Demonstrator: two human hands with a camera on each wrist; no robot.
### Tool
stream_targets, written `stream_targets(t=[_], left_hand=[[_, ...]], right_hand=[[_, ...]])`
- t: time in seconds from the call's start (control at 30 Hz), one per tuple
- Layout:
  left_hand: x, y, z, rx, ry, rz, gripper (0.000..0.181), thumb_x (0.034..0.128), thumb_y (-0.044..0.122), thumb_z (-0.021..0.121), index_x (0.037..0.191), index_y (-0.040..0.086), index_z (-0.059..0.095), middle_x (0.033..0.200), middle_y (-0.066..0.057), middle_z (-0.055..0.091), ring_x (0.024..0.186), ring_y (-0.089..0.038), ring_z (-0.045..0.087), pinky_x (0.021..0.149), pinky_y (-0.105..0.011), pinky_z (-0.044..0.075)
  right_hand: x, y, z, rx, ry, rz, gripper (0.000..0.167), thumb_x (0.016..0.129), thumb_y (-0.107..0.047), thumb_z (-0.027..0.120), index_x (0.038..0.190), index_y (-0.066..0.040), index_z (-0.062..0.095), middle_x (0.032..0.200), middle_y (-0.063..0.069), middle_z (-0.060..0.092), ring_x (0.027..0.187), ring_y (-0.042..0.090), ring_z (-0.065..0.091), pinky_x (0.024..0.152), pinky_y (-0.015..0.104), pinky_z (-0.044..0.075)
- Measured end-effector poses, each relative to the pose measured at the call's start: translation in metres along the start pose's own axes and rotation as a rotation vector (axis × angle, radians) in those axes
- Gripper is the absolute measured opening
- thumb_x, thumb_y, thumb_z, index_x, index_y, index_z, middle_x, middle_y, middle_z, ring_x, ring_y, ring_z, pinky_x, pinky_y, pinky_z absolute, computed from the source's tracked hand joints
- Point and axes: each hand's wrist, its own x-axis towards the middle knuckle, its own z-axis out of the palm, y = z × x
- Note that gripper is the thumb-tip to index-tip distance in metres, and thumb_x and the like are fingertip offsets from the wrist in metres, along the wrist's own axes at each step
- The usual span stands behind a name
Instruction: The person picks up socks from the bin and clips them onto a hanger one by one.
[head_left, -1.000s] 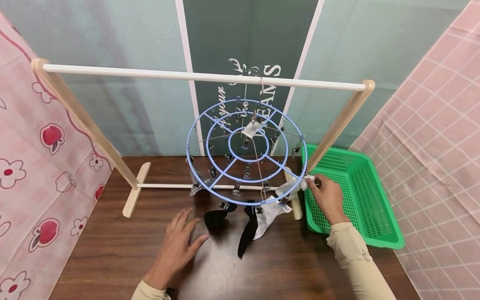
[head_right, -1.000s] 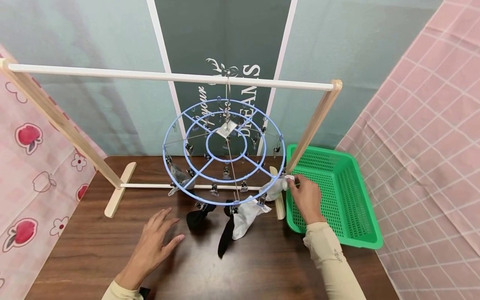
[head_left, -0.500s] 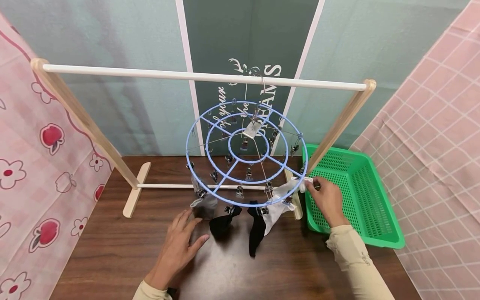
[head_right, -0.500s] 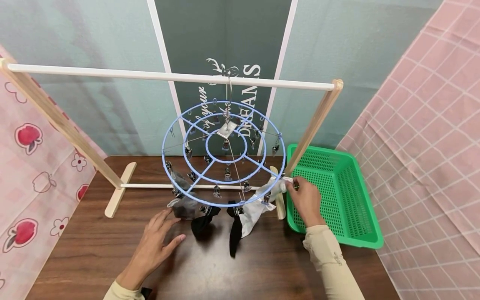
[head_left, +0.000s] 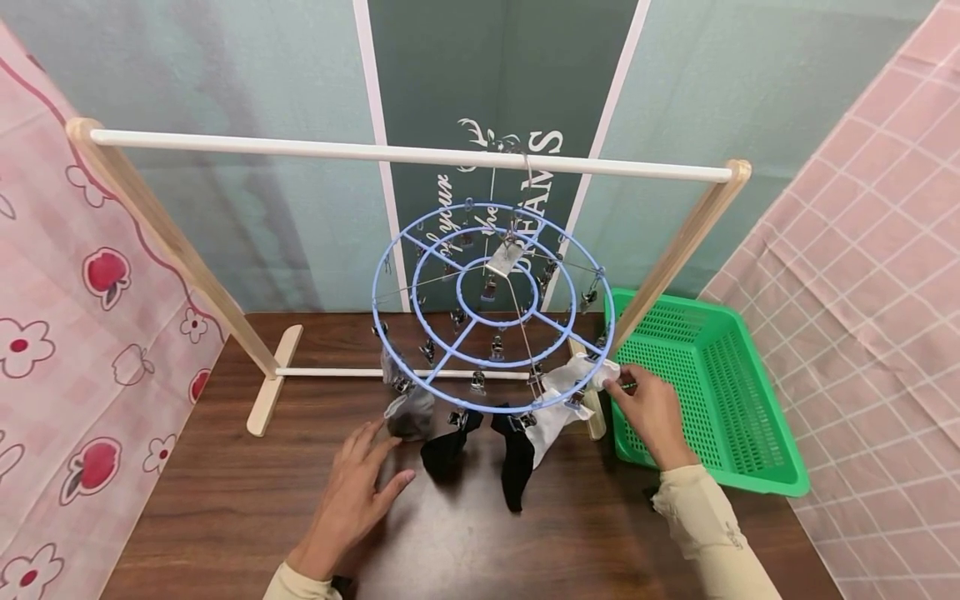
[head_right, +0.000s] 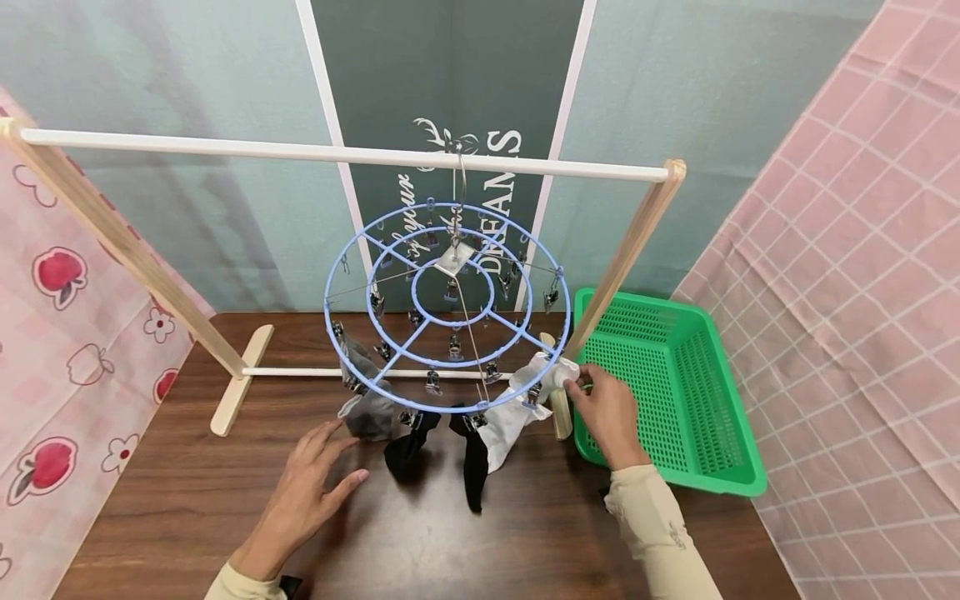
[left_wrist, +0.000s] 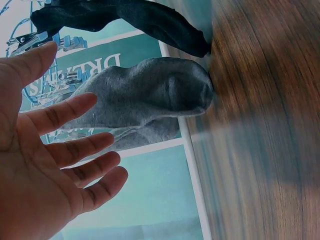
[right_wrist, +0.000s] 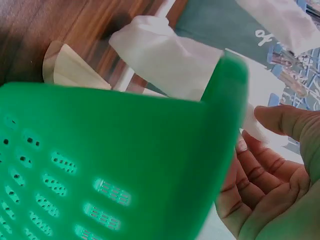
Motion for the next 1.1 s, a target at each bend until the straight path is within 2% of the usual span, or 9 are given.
stream_targets(t=[0.17,0.37,0.53,0.67,0.87,1.0,1.1], left_hand=[[0.001,-0.002,-0.002,-0.002,0.014,0.001,0.046,0.0759,0.028,0.079,0.109,-0.001,0.066,0.128,-0.028,0.053,0.115,-0.048,0.048,0.087,-0.063,0.039],[0.001,-0.002,-0.005,0.005,-0.003,-0.023,0.047,0.0749,0.029,0.079,0.109,0.0,0.066,0.128,-0.029,0.053,0.117,-0.048,0.047,0.088,-0.063,0.039],[0.001,-0.003,-0.007,0.003,-0.009,-0.018,0.048,0.0776,0.033,0.077,0.109,-0.001,0.066,0.129,-0.03,0.052,0.117,-0.048,0.046,0.087,-0.063,0.039],[0.001,-0.003,-0.009,0.002,-0.001,-0.008,0.048,0.078,0.032,0.078,0.108,-0.003,0.066,0.128,-0.031,0.052,0.117,-0.05,0.046,0.087,-0.065,0.038],[0.001,-0.004,-0.013,0.01,-0.014,-0.027,0.047,0.0774,0.029,0.078,0.111,-0.002,0.066,0.13,-0.03,0.051,0.118,-0.049,0.045,0.087,-0.066,0.038],[0.001,-0.003,-0.014,0.011,-0.03,-0.046,0.049,0.0774,0.029,0.079,0.113,-0.002,0.065,0.131,-0.029,0.051,0.12,-0.048,0.044,0.088,-0.066,0.037],[0.001,-0.003,-0.015,0.014,-0.037,-0.055,0.049,0.077,0.029,0.079,0.113,-0.001,0.065,0.132,-0.029,0.05,0.12,-0.048,0.044,0.089,-0.065,0.037]], right_hand=[[-0.005,-0.004,-0.004,0.027,-0.022,0.025,0.021,0.089,-0.019,0.069,0.1,-0.001,0.068,0.087,0.012,0.071,0.076,0.028,0.067,0.061,0.04,0.051],[-0.008,-0.007,-0.008,0.043,-0.014,0.055,0.022,0.091,-0.021,0.067,0.101,-0.002,0.069,0.088,0.013,0.071,0.075,0.026,0.067,0.06,0.037,0.05],[-0.014,-0.01,-0.011,0.051,-0.012,0.073,0.035,0.092,-0.023,0.066,0.119,0.0,0.062,0.096,0.015,0.07,0.079,0.029,0.068,0.062,0.042,0.052],[-0.025,-0.017,-0.013,0.053,0.056,0.077,0.043,0.092,-0.022,0.066,0.128,-0.001,0.055,0.105,0.016,0.068,0.086,0.031,0.067,0.065,0.048,0.051],[-0.051,-0.026,-0.013,-0.011,0.187,0.018,0.035,0.089,-0.018,0.071,0.119,-0.002,0.063,0.104,0.016,0.067,0.086,0.032,0.064,0.06,0.049,0.048],[-0.068,-0.03,-0.01,-0.047,0.223,-0.044,0.029,0.085,-0.015,0.074,0.111,-0.003,0.068,0.097,0.016,0.068,0.075,0.029,0.062,0.055,0.046,0.047],[-0.077,-0.034,-0.009,-0.057,0.225,-0.081,0.026,0.083,-0.012,0.075,0.107,-0.002,0.069,0.096,0.015,0.068,0.076,0.03,0.062,0.057,0.047,0.048]])
